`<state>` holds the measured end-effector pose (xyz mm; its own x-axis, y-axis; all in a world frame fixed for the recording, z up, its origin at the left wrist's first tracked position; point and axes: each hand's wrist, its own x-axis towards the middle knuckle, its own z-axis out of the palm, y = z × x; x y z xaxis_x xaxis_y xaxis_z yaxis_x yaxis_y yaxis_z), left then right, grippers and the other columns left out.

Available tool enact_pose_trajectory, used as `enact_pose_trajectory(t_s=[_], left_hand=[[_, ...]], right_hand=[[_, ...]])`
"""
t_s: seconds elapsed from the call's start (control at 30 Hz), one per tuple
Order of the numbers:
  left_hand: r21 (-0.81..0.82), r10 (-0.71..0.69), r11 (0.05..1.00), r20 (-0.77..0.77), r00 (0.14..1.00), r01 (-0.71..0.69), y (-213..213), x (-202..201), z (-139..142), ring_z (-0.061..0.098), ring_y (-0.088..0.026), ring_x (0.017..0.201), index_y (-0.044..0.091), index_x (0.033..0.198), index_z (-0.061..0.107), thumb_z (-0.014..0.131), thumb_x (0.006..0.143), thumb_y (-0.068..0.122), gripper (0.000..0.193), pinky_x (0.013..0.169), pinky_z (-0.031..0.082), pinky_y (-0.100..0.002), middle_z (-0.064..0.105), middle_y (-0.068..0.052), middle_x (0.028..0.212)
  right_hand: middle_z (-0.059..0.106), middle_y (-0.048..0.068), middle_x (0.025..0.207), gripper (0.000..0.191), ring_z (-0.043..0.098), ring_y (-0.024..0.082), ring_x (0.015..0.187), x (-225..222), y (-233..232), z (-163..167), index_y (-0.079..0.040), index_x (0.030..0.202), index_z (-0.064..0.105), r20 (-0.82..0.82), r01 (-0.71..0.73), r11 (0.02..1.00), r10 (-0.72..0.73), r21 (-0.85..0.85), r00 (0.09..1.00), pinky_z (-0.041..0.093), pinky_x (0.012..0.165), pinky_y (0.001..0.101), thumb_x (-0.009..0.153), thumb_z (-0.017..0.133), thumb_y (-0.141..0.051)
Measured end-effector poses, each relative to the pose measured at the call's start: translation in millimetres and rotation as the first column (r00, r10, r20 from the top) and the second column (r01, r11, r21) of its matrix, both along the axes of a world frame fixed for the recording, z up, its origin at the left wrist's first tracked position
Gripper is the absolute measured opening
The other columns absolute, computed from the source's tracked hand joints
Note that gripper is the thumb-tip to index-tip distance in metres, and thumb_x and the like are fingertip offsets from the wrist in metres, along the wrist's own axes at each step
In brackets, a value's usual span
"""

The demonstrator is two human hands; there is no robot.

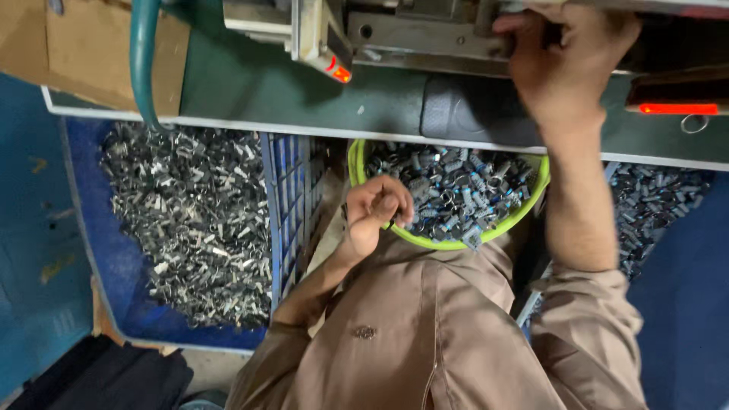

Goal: The person repeatedly picks small cylindrical metal parts and key rings from a green basket, joins them by hand, and places the assembled keychains into a blue bin. The process is continuous and repetitive throughout the clip.

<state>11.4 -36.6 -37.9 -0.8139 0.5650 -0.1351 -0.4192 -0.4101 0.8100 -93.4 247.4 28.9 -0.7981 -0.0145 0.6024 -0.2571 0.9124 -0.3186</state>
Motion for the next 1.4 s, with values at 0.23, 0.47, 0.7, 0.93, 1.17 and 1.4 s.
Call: enact_pose_trajectory(t_s=[0.23,0.47,0.7,0.93,1.17,1.4], left_hand=[[-0.034,-0.052,0.998,-0.021,0.998,0.052,10.5,-9.8,7.6,0.06,-0.011,0.077,0.001,0.102,0.059,0.07,0.101,0.029,0.03,0.069,0.048,-0.025,0.063,-0.006,0.09],[0.026,0.039,0.999,-0.166,0.985,-0.035,16.9,-8.5,23.4,0.058,-0.014,0.096,0.001,0.108,0.054,0.067,0.097,0.005,0.018,0.088,0.05,-0.026,0.058,-0.008,0.107],[-0.282,-0.048,0.959,-0.19,0.981,-0.008,34.5,-13.7,19.5,0.068,-0.015,0.081,0.0,0.104,0.062,0.07,0.092,0.003,0.014,0.074,0.057,-0.03,0.067,-0.009,0.091],[-0.322,-0.022,0.929,-0.537,0.843,-0.181,44.1,-19.3,43.9,0.069,-0.017,0.074,0.001,0.092,0.062,0.072,0.087,0.0,0.011,0.069,0.054,-0.03,0.067,-0.011,0.081],[-0.022,-0.167,0.986,-0.152,0.974,0.166,10.5,-35.7,56.2,0.065,-0.02,0.065,0.002,0.085,0.061,0.074,0.093,0.009,0.017,0.062,0.052,-0.029,0.065,-0.01,0.074],[-0.198,-0.013,0.96,-0.734,0.679,-0.196,14.4,-48.3,65.9,0.066,-0.036,0.107,0.0,0.105,0.065,0.075,0.08,0.013,0.03,0.099,0.052,-0.044,0.069,-0.017,0.113]], right_hand=[[0.076,0.013,0.096,0.014,0.069,0.027,0.079,40.6,-8.8,53.0,0.0,0.098,0.066,0.159,-0.108,0.994,0.101,0.034,0.982,0.055,0.077,0.0469,0.088,0.064,0.01],[0.078,0.015,0.093,0.009,0.076,0.025,0.082,135.8,-80.0,-19.9,-0.002,0.091,0.071,0.354,0.007,0.805,0.253,-0.593,0.9,0.059,0.075,0.0349,0.085,0.075,0.002],[0.071,0.015,0.097,0.011,0.074,0.024,0.093,181.4,-87.7,-58.1,0.001,0.097,0.061,0.215,0.109,0.578,0.119,-0.809,0.969,0.057,0.076,0.0299,0.095,0.071,0.005],[0.07,0.021,0.107,0.032,0.069,0.019,0.088,183.6,-84.3,-76.5,-0.003,0.109,0.042,0.085,0.044,0.293,0.13,-0.955,0.988,0.057,0.073,0.0276,0.096,0.072,0.002],[0.064,0.012,0.1,0.042,0.059,0.019,0.088,177.4,-78.4,-83.6,-0.011,0.105,0.048,0.072,0.239,-0.669,0.267,-0.704,0.961,0.049,0.075,0.0239,0.083,0.064,0.021],[0.065,0.003,0.1,0.035,0.058,0.019,0.096,185.9,-85.2,-74.6,-0.009,0.118,0.057,-0.134,0.446,-0.792,0.539,-0.416,0.832,0.05,0.09,0.0343,0.09,0.071,0.006]])
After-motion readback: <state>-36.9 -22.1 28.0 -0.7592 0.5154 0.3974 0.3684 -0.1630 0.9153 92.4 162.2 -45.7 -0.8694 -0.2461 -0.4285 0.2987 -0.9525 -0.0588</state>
